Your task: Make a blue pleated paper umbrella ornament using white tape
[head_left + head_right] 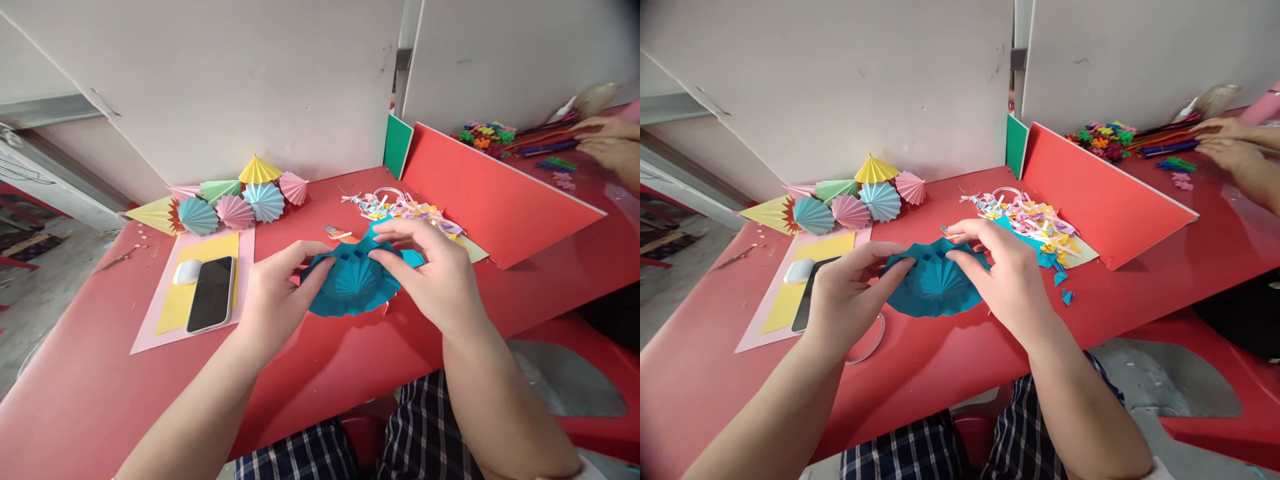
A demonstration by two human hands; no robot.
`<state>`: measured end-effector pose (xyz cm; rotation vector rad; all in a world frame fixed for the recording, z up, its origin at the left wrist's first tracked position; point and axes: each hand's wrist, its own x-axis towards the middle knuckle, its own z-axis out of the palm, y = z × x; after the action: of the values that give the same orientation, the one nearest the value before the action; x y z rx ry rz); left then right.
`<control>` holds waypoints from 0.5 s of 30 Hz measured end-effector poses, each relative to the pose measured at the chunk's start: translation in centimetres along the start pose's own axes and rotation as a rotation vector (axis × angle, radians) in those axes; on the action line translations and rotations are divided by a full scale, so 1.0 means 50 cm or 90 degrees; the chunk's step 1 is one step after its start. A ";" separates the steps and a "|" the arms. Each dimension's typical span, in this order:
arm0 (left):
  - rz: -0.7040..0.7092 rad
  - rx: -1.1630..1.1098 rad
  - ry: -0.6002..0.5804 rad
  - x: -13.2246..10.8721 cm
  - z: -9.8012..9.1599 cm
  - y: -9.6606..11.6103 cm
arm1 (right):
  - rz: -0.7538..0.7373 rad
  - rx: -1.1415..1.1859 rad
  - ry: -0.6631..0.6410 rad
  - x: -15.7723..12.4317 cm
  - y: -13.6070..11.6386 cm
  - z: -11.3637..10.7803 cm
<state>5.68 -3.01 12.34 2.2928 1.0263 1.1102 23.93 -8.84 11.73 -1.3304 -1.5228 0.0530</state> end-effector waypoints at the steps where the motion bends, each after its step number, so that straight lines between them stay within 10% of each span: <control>1: -0.012 -0.010 -0.004 0.001 0.000 0.000 | -0.003 -0.009 0.008 0.000 0.001 0.000; 8: -0.019 -0.011 -0.086 0.003 0.004 0.001 | -0.091 -0.039 -0.007 -0.001 -0.008 0.007; 15: 0.020 -0.010 0.019 0.003 0.001 0.000 | -0.160 -0.044 0.064 0.001 -0.002 0.003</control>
<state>5.78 -2.93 12.40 2.2944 0.9931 1.1632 23.77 -8.73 11.74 -1.1684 -1.6056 -0.2248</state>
